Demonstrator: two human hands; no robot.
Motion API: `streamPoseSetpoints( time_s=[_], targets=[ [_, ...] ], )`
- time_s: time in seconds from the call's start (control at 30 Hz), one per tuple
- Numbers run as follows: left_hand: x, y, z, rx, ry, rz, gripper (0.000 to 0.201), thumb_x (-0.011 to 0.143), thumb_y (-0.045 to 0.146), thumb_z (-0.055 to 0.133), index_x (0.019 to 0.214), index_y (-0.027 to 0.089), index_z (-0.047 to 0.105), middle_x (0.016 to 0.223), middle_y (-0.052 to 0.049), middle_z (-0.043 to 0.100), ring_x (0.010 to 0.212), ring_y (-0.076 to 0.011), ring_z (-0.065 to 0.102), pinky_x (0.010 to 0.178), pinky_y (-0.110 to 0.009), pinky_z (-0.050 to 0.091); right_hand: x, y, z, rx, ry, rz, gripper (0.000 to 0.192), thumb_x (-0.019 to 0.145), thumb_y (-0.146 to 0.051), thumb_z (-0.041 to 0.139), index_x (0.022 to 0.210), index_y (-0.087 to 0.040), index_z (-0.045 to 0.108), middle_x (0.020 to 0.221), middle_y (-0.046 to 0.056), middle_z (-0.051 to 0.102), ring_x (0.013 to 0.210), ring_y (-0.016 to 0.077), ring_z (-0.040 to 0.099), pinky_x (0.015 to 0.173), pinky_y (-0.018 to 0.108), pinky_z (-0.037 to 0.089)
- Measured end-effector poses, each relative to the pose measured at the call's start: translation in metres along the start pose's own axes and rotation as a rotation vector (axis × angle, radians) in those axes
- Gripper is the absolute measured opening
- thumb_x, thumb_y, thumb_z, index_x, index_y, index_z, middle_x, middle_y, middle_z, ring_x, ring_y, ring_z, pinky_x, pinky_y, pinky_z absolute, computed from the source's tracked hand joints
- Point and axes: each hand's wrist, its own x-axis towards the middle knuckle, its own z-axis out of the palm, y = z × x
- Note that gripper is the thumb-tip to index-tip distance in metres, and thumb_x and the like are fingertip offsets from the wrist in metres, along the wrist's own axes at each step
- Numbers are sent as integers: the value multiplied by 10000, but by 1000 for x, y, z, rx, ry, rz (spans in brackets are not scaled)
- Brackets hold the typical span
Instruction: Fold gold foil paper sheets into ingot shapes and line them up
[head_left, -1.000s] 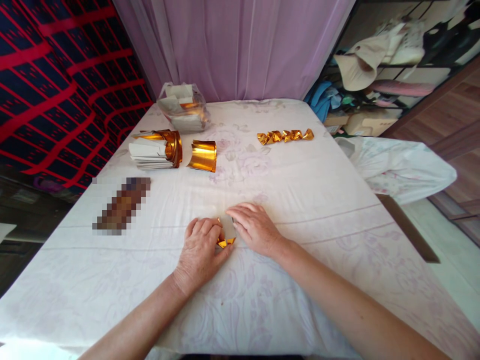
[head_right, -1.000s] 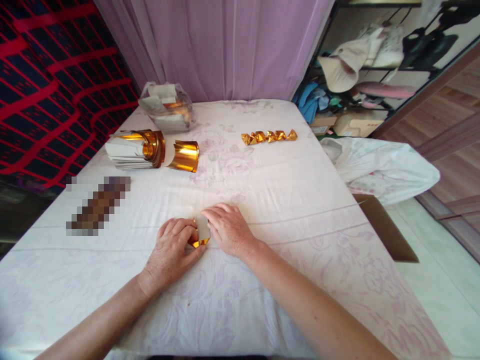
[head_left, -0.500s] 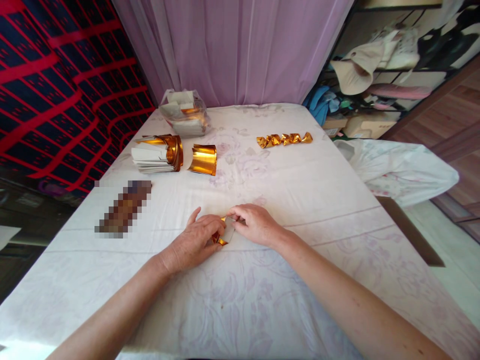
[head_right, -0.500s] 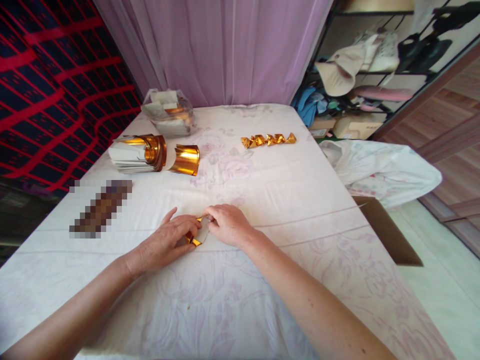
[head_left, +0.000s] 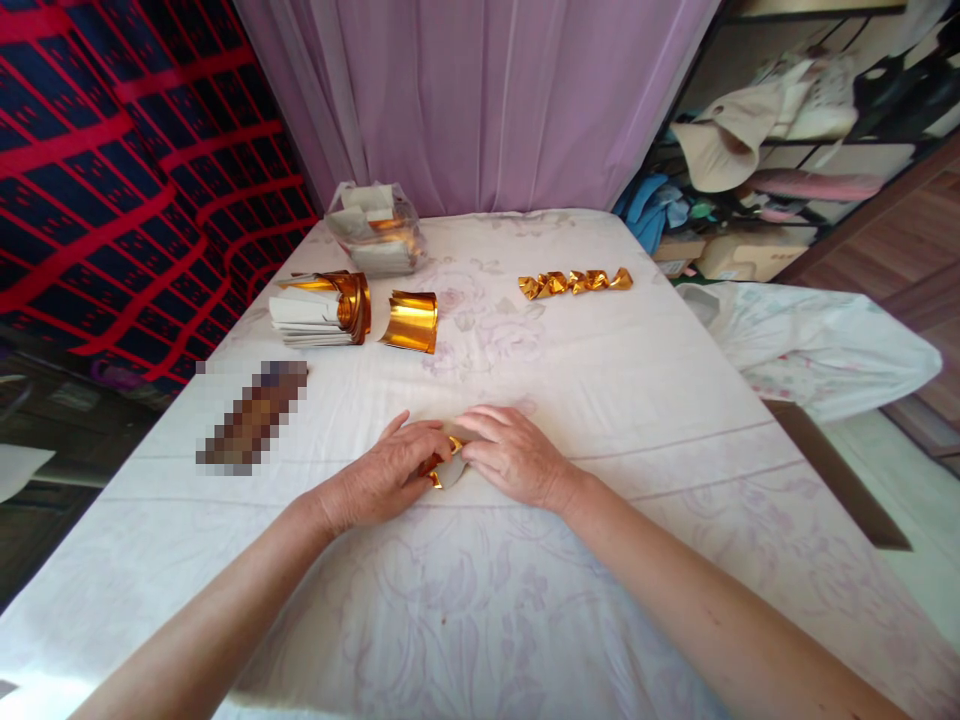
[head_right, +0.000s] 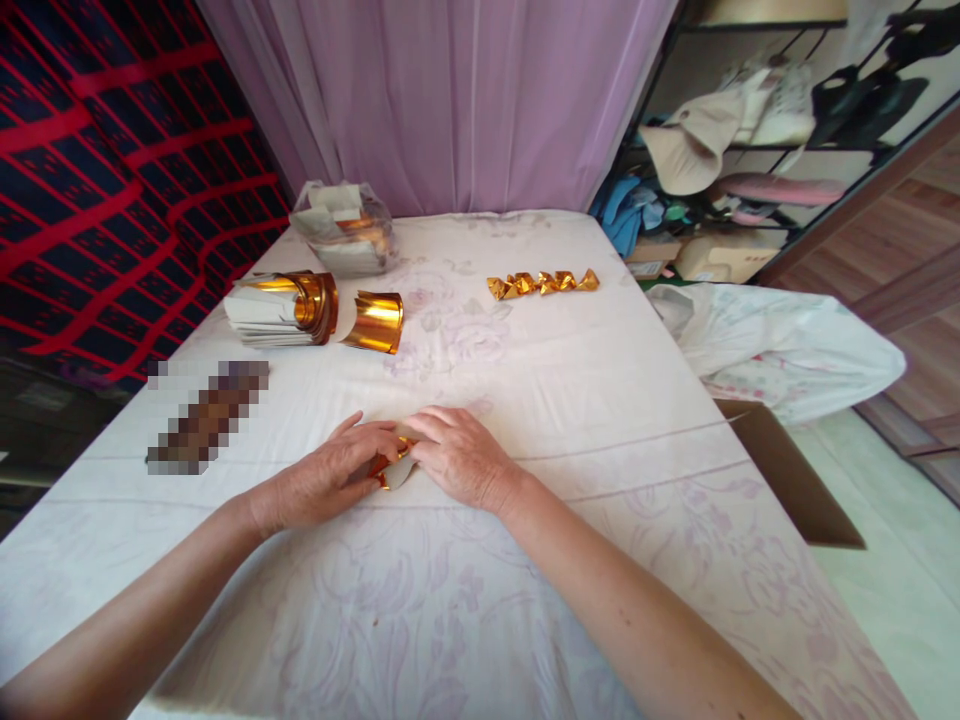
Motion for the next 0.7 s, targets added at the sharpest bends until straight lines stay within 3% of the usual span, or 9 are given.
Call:
streamPoseSetpoints(
  time_s=[0.17,0.37,0.47,0.7],
  targets=[
    [-4,2,5,64,90,-45,328,810,83,517,1083,262,555,1129,-30,661,1150,-198,587,1105,-531,303,-13,-7,1,64,-51,-31,133,933,-196,570,943,-208,703,1030,56,721,955,194,627,828,361,469],
    [-12,8,22,176,232,-78,314,852,100,526,1125,241,591,1186,-54,674,1181,-227,582,1063,-498,387,-18,-7,-3,166,-92,15,168,952,-190,555,1023,-229,703,1070,44,724,991,182,635,856,353,470],
    [-16,12,32,258,329,-63,245,869,109,546,1080,211,618,1107,-73,688,1063,-231,625,939,-416,490,-15,-3,-8,223,-162,41,202,963,-185,536,1070,-244,697,1121,37,714,1035,181,626,886,359,462],
    [-23,21,47,432,364,-52,227,918,84,501,1108,163,596,1000,-67,716,867,-223,657,790,-383,537,-10,4,-1,313,-79,52,142,947,-217,575,977,-225,714,995,35,734,929,172,647,836,342,465]
  ],
)
